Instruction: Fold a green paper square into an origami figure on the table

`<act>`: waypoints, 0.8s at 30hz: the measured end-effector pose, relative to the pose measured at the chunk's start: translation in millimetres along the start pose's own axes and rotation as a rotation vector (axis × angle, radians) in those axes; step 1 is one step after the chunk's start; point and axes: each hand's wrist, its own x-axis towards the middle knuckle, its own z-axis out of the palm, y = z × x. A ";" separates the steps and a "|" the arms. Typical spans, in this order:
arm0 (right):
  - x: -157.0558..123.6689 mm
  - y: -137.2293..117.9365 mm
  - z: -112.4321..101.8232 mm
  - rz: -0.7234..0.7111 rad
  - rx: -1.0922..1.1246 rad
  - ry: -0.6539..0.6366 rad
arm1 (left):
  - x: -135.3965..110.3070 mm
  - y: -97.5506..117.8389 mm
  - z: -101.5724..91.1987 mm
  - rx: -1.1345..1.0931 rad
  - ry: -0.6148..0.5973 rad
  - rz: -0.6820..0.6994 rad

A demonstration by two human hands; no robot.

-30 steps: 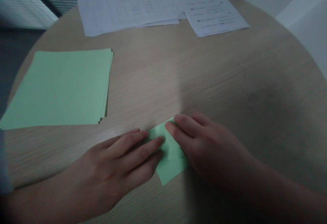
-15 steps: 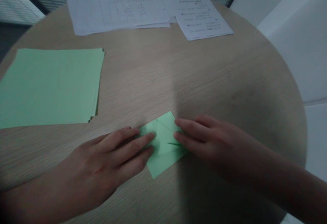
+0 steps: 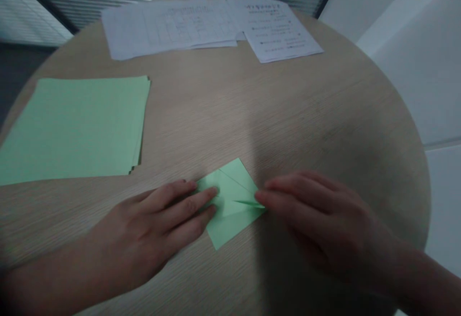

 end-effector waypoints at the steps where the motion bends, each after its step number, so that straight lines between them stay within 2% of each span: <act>1: 3.0 -4.9 3.6 -0.056 0.005 -0.011 | 0.1 -0.4 -0.3 -0.006 -0.001 0.002; 3: 12.4 -13.5 12.7 -0.173 -0.005 -0.016 | 0.4 -2.1 -1.0 -0.023 0.013 0.010; 9: 37.0 -13.1 30.6 -0.273 -0.038 -0.023 | 0.1 -9.3 -1.8 -0.122 0.020 -0.010; 16: 32.8 -2.4 35.4 -0.249 0.050 -0.024 | 0.2 -15.9 0.6 -0.275 0.021 -0.038; 24: 33.0 1.0 40.0 -0.238 0.137 -0.034 | -1.6 -14.1 -1.7 -0.310 0.035 -0.105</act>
